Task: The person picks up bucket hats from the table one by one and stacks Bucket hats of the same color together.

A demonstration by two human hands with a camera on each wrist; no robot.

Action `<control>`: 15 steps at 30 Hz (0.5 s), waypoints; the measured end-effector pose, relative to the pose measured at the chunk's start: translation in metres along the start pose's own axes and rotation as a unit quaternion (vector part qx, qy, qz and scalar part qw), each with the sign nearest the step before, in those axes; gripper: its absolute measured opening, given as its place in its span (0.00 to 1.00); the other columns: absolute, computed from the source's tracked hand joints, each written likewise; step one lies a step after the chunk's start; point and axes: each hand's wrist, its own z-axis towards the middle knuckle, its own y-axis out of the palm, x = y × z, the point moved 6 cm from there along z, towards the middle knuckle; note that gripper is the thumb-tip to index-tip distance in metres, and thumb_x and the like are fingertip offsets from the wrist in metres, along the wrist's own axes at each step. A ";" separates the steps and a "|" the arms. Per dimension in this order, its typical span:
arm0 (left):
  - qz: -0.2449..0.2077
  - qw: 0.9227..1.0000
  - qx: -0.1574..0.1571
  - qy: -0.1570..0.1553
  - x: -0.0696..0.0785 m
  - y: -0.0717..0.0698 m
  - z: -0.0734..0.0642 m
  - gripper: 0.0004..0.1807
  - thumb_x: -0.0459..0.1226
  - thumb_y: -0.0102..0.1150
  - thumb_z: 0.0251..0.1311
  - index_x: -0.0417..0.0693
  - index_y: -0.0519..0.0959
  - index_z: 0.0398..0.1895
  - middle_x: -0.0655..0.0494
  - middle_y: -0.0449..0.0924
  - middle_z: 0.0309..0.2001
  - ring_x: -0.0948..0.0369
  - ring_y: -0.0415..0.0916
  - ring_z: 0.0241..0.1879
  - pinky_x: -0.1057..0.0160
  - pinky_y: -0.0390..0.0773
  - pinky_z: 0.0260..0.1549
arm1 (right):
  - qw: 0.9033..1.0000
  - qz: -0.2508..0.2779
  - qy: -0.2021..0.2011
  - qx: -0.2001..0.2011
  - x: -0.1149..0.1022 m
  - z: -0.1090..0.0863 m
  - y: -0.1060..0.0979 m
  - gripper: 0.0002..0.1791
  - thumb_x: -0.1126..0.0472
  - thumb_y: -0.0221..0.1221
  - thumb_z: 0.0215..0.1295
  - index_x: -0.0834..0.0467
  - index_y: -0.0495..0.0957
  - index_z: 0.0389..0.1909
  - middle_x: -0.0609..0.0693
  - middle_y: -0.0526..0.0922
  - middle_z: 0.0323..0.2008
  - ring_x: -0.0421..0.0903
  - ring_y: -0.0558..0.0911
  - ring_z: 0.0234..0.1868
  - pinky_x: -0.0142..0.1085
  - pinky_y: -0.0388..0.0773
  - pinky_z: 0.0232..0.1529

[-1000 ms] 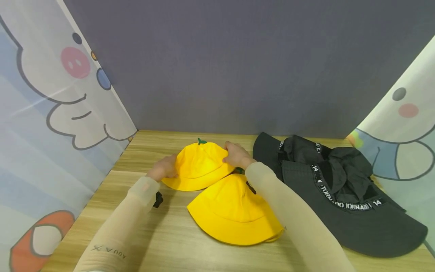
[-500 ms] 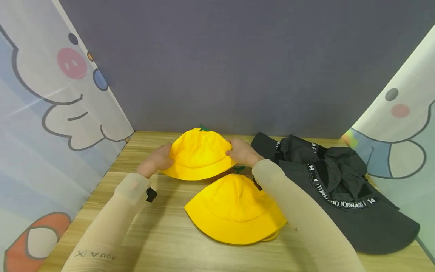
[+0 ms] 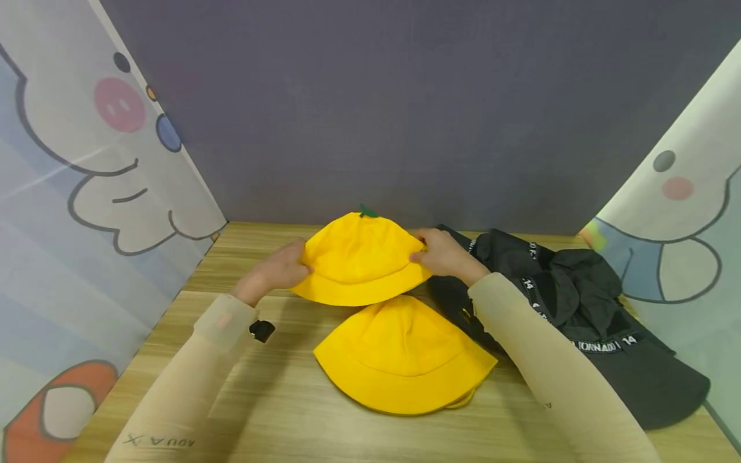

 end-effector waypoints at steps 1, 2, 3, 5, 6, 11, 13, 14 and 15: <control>0.000 1.000 -0.002 0.001 0.002 0.001 0.000 0.25 0.36 0.49 0.72 0.28 0.60 0.65 0.33 0.72 0.56 0.44 0.71 0.51 0.46 0.71 0.52 | 1.000 -0.002 -0.005 0.000 0.002 -0.003 -0.002 0.17 0.59 0.62 0.72 0.65 0.76 0.55 0.57 0.80 0.43 0.52 0.77 0.38 0.43 0.75 0.43; -0.001 1.000 -0.004 0.000 0.004 0.001 0.000 0.25 0.36 0.50 0.72 0.29 0.61 0.65 0.33 0.71 0.58 0.44 0.71 0.53 0.45 0.71 0.53 | 1.000 -0.004 -0.007 -0.001 0.003 -0.007 -0.005 0.17 0.59 0.62 0.72 0.65 0.76 0.54 0.57 0.80 0.41 0.52 0.77 0.37 0.43 0.74 0.42; -0.003 1.000 -0.007 0.000 0.007 0.002 0.000 0.26 0.36 0.50 0.72 0.29 0.61 0.66 0.32 0.71 0.60 0.43 0.70 0.55 0.44 0.71 0.55 | 1.000 -0.007 -0.007 0.000 0.006 -0.010 -0.006 0.17 0.59 0.62 0.72 0.66 0.76 0.53 0.57 0.79 0.41 0.52 0.76 0.37 0.43 0.74 0.42; -0.007 1.000 -0.014 -0.002 0.012 0.004 0.000 0.27 0.37 0.51 0.71 0.29 0.61 0.67 0.32 0.70 0.62 0.42 0.70 0.57 0.43 0.70 0.57 | 1.000 -0.013 -0.004 0.000 0.011 -0.017 -0.009 0.17 0.58 0.63 0.72 0.66 0.76 0.52 0.57 0.79 0.40 0.52 0.76 0.36 0.43 0.74 0.42; -0.008 1.000 -0.018 -0.002 0.014 0.006 0.000 0.30 0.38 0.51 0.71 0.29 0.60 0.70 0.32 0.68 0.65 0.42 0.69 0.60 0.42 0.69 0.59 | 1.000 -0.014 -0.003 0.000 0.014 -0.021 -0.010 0.17 0.58 0.63 0.72 0.66 0.77 0.53 0.57 0.80 0.41 0.52 0.76 0.37 0.43 0.74 0.42; -0.010 0.999 -0.035 0.015 0.028 0.014 -0.003 0.31 0.38 0.51 0.72 0.29 0.59 0.71 0.32 0.68 0.66 0.42 0.70 0.60 0.42 0.69 0.61 | 1.000 -0.017 -0.007 -0.007 0.022 -0.040 -0.014 0.18 0.59 0.64 0.71 0.67 0.77 0.53 0.57 0.80 0.40 0.51 0.76 0.35 0.42 0.75 0.40; -0.010 0.999 -0.042 0.026 0.032 0.019 -0.006 0.31 0.38 0.51 0.72 0.29 0.59 0.71 0.33 0.70 0.64 0.43 0.71 0.58 0.42 0.70 0.60 | 1.000 -0.018 -0.010 -0.016 0.024 -0.047 -0.013 0.17 0.59 0.64 0.71 0.67 0.77 0.51 0.56 0.79 0.37 0.50 0.75 0.33 0.41 0.74 0.37; -0.009 0.998 -0.045 0.030 0.034 0.021 -0.007 0.30 0.38 0.51 0.72 0.29 0.60 0.71 0.34 0.70 0.64 0.44 0.71 0.58 0.42 0.70 0.60 | 1.000 -0.019 -0.012 -0.020 0.025 -0.050 -0.013 0.16 0.60 0.64 0.71 0.67 0.77 0.51 0.55 0.78 0.35 0.49 0.75 0.31 0.40 0.73 0.36; -0.010 0.998 -0.048 0.035 0.035 0.023 -0.009 0.30 0.38 0.51 0.72 0.30 0.60 0.71 0.34 0.70 0.64 0.44 0.71 0.59 0.42 0.70 0.61 | 0.999 -0.019 -0.013 -0.024 0.026 -0.053 -0.012 0.16 0.60 0.64 0.70 0.67 0.77 0.50 0.54 0.77 0.34 0.48 0.74 0.31 0.40 0.72 0.35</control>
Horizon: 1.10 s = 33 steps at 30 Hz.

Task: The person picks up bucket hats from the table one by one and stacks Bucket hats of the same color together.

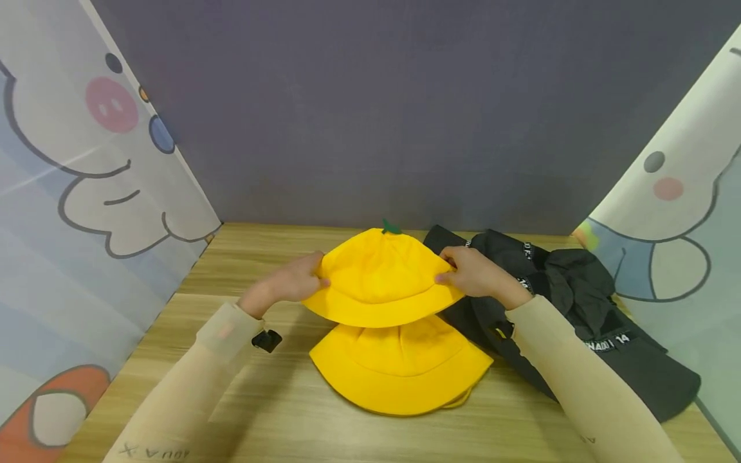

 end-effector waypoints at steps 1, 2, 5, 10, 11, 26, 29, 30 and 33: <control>0.001 1.000 -0.002 0.004 0.001 0.002 -0.001 0.31 0.38 0.51 0.72 0.30 0.59 0.72 0.34 0.69 0.65 0.43 0.71 0.60 0.42 0.69 0.62 | 1.000 0.000 -0.003 -0.004 0.000 -0.003 0.001 0.16 0.60 0.64 0.70 0.67 0.77 0.50 0.54 0.77 0.33 0.48 0.74 0.30 0.40 0.72 0.35; 0.000 1.000 -0.003 0.008 0.002 0.004 -0.002 0.32 0.38 0.50 0.73 0.30 0.58 0.73 0.34 0.68 0.67 0.43 0.69 0.63 0.41 0.68 0.63 | 1.000 -0.001 -0.003 -0.007 0.001 -0.006 0.002 0.15 0.60 0.64 0.70 0.67 0.77 0.50 0.53 0.76 0.33 0.48 0.74 0.30 0.40 0.71 0.35; -0.001 1.000 -0.002 0.018 0.005 0.008 -0.005 0.33 0.38 0.50 0.73 0.32 0.56 0.75 0.34 0.65 0.70 0.41 0.66 0.67 0.40 0.65 0.65 | 1.000 -0.004 -0.005 -0.012 0.002 -0.015 0.004 0.15 0.60 0.64 0.70 0.67 0.76 0.50 0.53 0.76 0.33 0.48 0.73 0.31 0.40 0.70 0.35; -0.014 0.999 -0.018 0.035 0.011 0.019 -0.009 0.34 0.39 0.51 0.74 0.33 0.55 0.76 0.34 0.62 0.73 0.40 0.62 0.71 0.39 0.62 0.68 | 1.000 -0.005 -0.001 -0.025 0.006 -0.030 0.006 0.15 0.60 0.64 0.70 0.66 0.76 0.50 0.51 0.74 0.31 0.46 0.73 0.29 0.39 0.70 0.33; -0.016 0.999 -0.024 0.038 0.012 0.021 -0.010 0.34 0.40 0.50 0.75 0.32 0.54 0.77 0.34 0.60 0.73 0.40 0.60 0.72 0.39 0.60 0.68 | 1.000 -0.004 0.000 -0.029 0.007 -0.033 0.007 0.14 0.59 0.64 0.70 0.65 0.77 0.49 0.51 0.74 0.30 0.46 0.73 0.28 0.38 0.70 0.32; -0.080 0.991 -0.090 0.063 0.017 0.058 -0.026 0.31 0.36 0.51 0.75 0.32 0.57 0.75 0.36 0.66 0.68 0.45 0.66 0.66 0.42 0.64 0.66 | 0.996 0.031 -0.023 -0.077 0.019 -0.071 0.034 0.09 0.58 0.67 0.66 0.55 0.76 0.36 0.45 0.72 0.26 0.42 0.72 0.27 0.34 0.70 0.29; -0.089 0.990 -0.100 0.054 0.014 0.067 -0.029 0.30 0.36 0.52 0.74 0.32 0.58 0.73 0.36 0.67 0.67 0.46 0.66 0.66 0.42 0.64 0.66 | 0.995 0.037 -0.031 -0.083 0.020 -0.077 0.043 0.09 0.59 0.68 0.65 0.55 0.76 0.35 0.44 0.71 0.25 0.41 0.72 0.27 0.33 0.70 0.29; -0.094 0.989 -0.102 0.052 0.013 0.070 -0.031 0.29 0.36 0.52 0.74 0.33 0.59 0.73 0.37 0.68 0.66 0.46 0.66 0.65 0.42 0.64 0.66 | 0.995 0.039 -0.034 -0.084 0.020 -0.078 0.045 0.09 0.60 0.68 0.65 0.55 0.76 0.35 0.44 0.71 0.25 0.41 0.72 0.26 0.32 0.70 0.28; -0.105 0.988 -0.106 0.046 0.011 0.077 -0.034 0.28 0.36 0.52 0.74 0.35 0.59 0.72 0.37 0.68 0.66 0.45 0.66 0.67 0.41 0.63 0.67 | 0.995 0.047 -0.036 -0.085 0.022 -0.082 0.051 0.09 0.60 0.68 0.65 0.54 0.75 0.34 0.44 0.71 0.24 0.40 0.71 0.26 0.32 0.70 0.27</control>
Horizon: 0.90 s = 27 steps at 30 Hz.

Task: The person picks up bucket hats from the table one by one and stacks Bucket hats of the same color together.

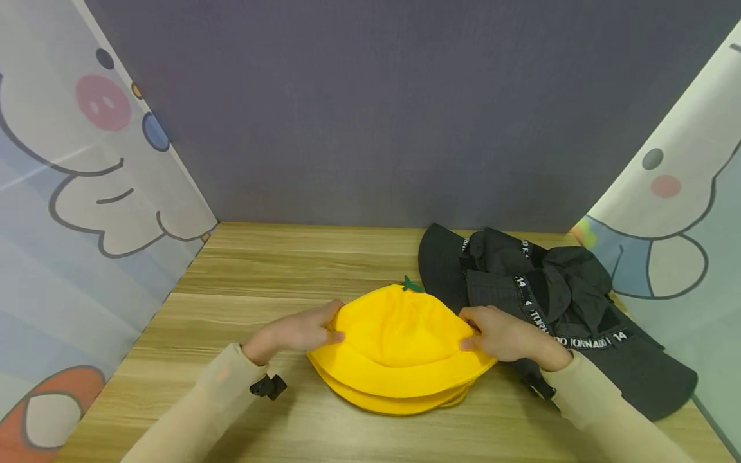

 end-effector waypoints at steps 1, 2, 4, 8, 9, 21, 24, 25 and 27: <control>-0.004 1.000 -0.001 0.001 -0.001 0.002 -0.001 0.28 0.36 0.53 0.74 0.35 0.59 0.72 0.36 0.68 0.66 0.44 0.65 0.67 0.41 0.63 0.67 | 1.000 0.003 0.002 -0.001 0.001 0.000 0.002 0.09 0.60 0.68 0.65 0.54 0.75 0.34 0.43 0.71 0.24 0.40 0.71 0.25 0.32 0.70 0.27; -0.005 1.000 -0.002 0.002 -0.002 0.004 -0.001 0.28 0.36 0.53 0.74 0.36 0.59 0.72 0.35 0.69 0.66 0.44 0.65 0.68 0.41 0.63 0.67 | 1.000 0.005 0.002 -0.003 0.002 -0.001 0.003 0.09 0.60 0.68 0.65 0.54 0.75 0.34 0.44 0.70 0.24 0.40 0.71 0.25 0.32 0.70 0.27; -0.001 1.000 -0.001 0.000 -0.005 0.009 -0.002 0.28 0.36 0.53 0.74 0.36 0.58 0.72 0.34 0.68 0.66 0.43 0.64 0.69 0.41 0.62 0.67 | 1.000 0.008 0.005 -0.009 0.005 0.000 0.007 0.09 0.61 0.68 0.65 0.54 0.75 0.34 0.44 0.70 0.24 0.40 0.71 0.25 0.32 0.69 0.26; 0.018 1.000 0.008 -0.010 -0.010 0.018 0.001 0.27 0.34 0.54 0.73 0.37 0.59 0.70 0.37 0.73 0.61 0.48 0.71 0.60 0.45 0.70 0.60 | 1.000 0.008 0.002 -0.020 0.011 0.003 0.016 0.09 0.61 0.67 0.66 0.55 0.75 0.35 0.43 0.70 0.24 0.40 0.71 0.24 0.32 0.70 0.26; 0.024 1.000 0.011 -0.010 -0.010 0.020 0.002 0.26 0.33 0.54 0.73 0.37 0.59 0.68 0.39 0.73 0.59 0.50 0.72 0.56 0.47 0.71 0.56 | 1.000 0.006 0.005 -0.022 0.012 0.004 0.019 0.08 0.62 0.67 0.66 0.54 0.75 0.36 0.43 0.71 0.24 0.40 0.71 0.24 0.32 0.70 0.26; 0.186 0.977 0.054 -0.086 -0.005 0.031 0.005 0.31 0.37 0.60 0.69 0.44 0.64 0.72 0.42 0.75 0.58 0.51 0.75 0.45 0.50 0.75 0.46 | 0.985 -0.143 0.090 0.039 -0.001 0.002 0.028 0.15 0.57 0.72 0.60 0.56 0.75 0.40 0.46 0.73 0.29 0.45 0.73 0.29 0.41 0.71 0.29; 0.209 0.971 0.066 -0.096 -0.005 0.031 0.006 0.31 0.38 0.62 0.68 0.45 0.66 0.72 0.47 0.76 0.51 0.55 0.72 0.39 0.53 0.75 0.40 | 0.970 -0.215 0.078 0.083 -0.016 -0.002 0.024 0.22 0.55 0.74 0.57 0.58 0.78 0.47 0.48 0.75 0.36 0.48 0.76 0.35 0.41 0.73 0.27; 0.210 0.970 0.068 -0.098 -0.005 0.031 0.007 0.30 0.38 0.63 0.68 0.46 0.67 0.71 0.48 0.75 0.48 0.56 0.70 0.36 0.54 0.73 0.36 | 0.965 -0.234 0.068 0.097 -0.022 -0.004 0.024 0.24 0.54 0.75 0.57 0.59 0.78 0.50 0.49 0.75 0.38 0.48 0.76 0.36 0.41 0.73 0.26; 0.213 0.969 0.073 -0.102 -0.004 0.031 0.008 0.31 0.38 0.63 0.67 0.46 0.67 0.71 0.48 0.75 0.48 0.56 0.69 0.36 0.53 0.73 0.36 | 0.960 -0.256 0.043 0.107 -0.035 -0.006 0.026 0.28 0.54 0.75 0.57 0.61 0.78 0.54 0.50 0.75 0.40 0.49 0.76 0.39 0.39 0.73 0.24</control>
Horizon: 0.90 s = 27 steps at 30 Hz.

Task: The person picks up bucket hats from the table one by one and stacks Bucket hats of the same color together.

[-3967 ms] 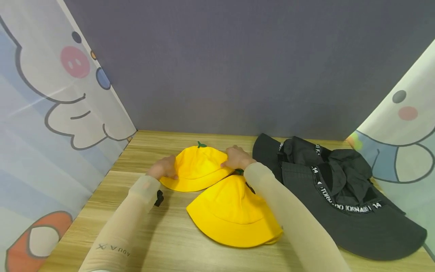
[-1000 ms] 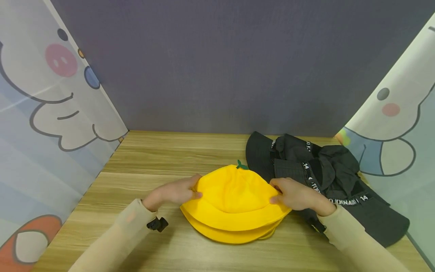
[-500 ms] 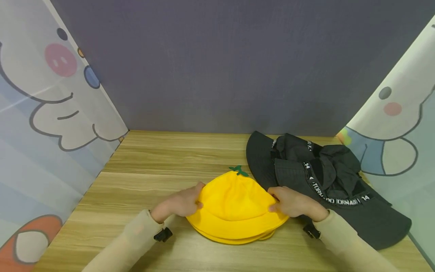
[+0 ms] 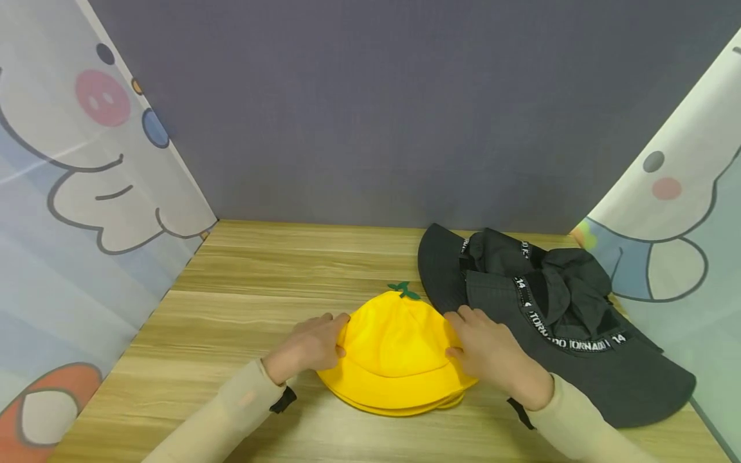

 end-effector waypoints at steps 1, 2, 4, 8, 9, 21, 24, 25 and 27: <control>0.001 1.000 0.001 -0.002 0.000 0.000 0.000 0.30 0.38 0.64 0.67 0.46 0.67 0.71 0.48 0.75 0.48 0.56 0.69 0.35 0.53 0.73 0.36 | 1.000 -0.005 -0.013 -0.001 -0.006 -0.001 0.000 0.29 0.52 0.75 0.57 0.61 0.78 0.56 0.51 0.75 0.42 0.49 0.76 0.40 0.39 0.73 0.23; 0.000 1.000 0.003 -0.004 0.000 0.000 0.001 0.30 0.38 0.64 0.67 0.47 0.68 0.70 0.48 0.75 0.48 0.56 0.70 0.35 0.52 0.74 0.37 | 1.000 -0.003 -0.025 -0.010 -0.012 -0.002 0.001 0.30 0.51 0.74 0.58 0.61 0.78 0.57 0.51 0.75 0.43 0.49 0.76 0.41 0.39 0.72 0.23; -0.001 1.000 0.005 -0.008 -0.001 0.000 0.001 0.30 0.39 0.65 0.66 0.47 0.68 0.70 0.48 0.75 0.48 0.55 0.71 0.36 0.50 0.74 0.38 | 0.998 0.004 -0.046 -0.042 -0.021 -0.004 0.006 0.31 0.49 0.72 0.60 0.61 0.78 0.60 0.52 0.76 0.46 0.50 0.75 0.43 0.41 0.73 0.25; 0.006 1.000 0.013 -0.015 -0.001 -0.002 0.001 0.31 0.40 0.67 0.65 0.46 0.69 0.68 0.47 0.75 0.49 0.52 0.73 0.42 0.47 0.75 0.43 | 0.995 0.003 -0.058 -0.086 -0.029 -0.003 0.019 0.34 0.46 0.71 0.60 0.59 0.78 0.62 0.53 0.78 0.49 0.52 0.74 0.47 0.45 0.76 0.31; 0.013 1.000 0.018 -0.016 0.000 -0.003 0.001 0.31 0.41 0.68 0.64 0.45 0.70 0.68 0.46 0.75 0.50 0.51 0.74 0.44 0.46 0.75 0.44 | 0.994 -0.001 -0.060 -0.086 -0.030 -0.002 0.021 0.33 0.46 0.72 0.59 0.59 0.78 0.61 0.54 0.78 0.48 0.53 0.75 0.47 0.46 0.77 0.32; 0.143 0.981 0.093 0.088 0.070 0.003 -0.011 0.39 0.59 0.69 0.58 0.53 0.73 0.69 0.46 0.71 0.59 0.47 0.69 0.56 0.41 0.73 0.48 | 0.994 -0.037 -0.092 -0.054 -0.043 0.012 0.029 0.20 0.50 0.75 0.55 0.55 0.82 0.43 0.51 0.80 0.37 0.51 0.76 0.39 0.47 0.74 0.30; 0.158 0.982 0.068 0.077 0.075 0.015 -0.007 0.42 0.64 0.69 0.53 0.57 0.74 0.68 0.46 0.71 0.60 0.46 0.69 0.56 0.39 0.74 0.48 | 0.993 -0.041 -0.095 -0.049 -0.047 0.016 0.029 0.19 0.50 0.75 0.55 0.54 0.82 0.43 0.51 0.81 0.37 0.52 0.76 0.39 0.47 0.75 0.31; 0.160 0.983 0.061 0.070 0.075 0.018 -0.005 0.42 0.65 0.69 0.52 0.57 0.74 0.68 0.46 0.71 0.60 0.46 0.70 0.56 0.38 0.74 0.48 | 0.993 -0.044 -0.095 -0.048 -0.048 0.017 0.030 0.20 0.50 0.75 0.55 0.54 0.83 0.44 0.51 0.82 0.38 0.52 0.76 0.39 0.47 0.75 0.32; 0.164 0.983 0.053 0.058 0.075 0.021 -0.001 0.42 0.64 0.70 0.51 0.58 0.74 0.68 0.45 0.71 0.60 0.45 0.70 0.57 0.36 0.75 0.48 | 0.994 -0.047 -0.089 -0.046 -0.048 0.019 0.029 0.21 0.49 0.75 0.55 0.54 0.83 0.46 0.51 0.82 0.40 0.52 0.76 0.41 0.48 0.76 0.33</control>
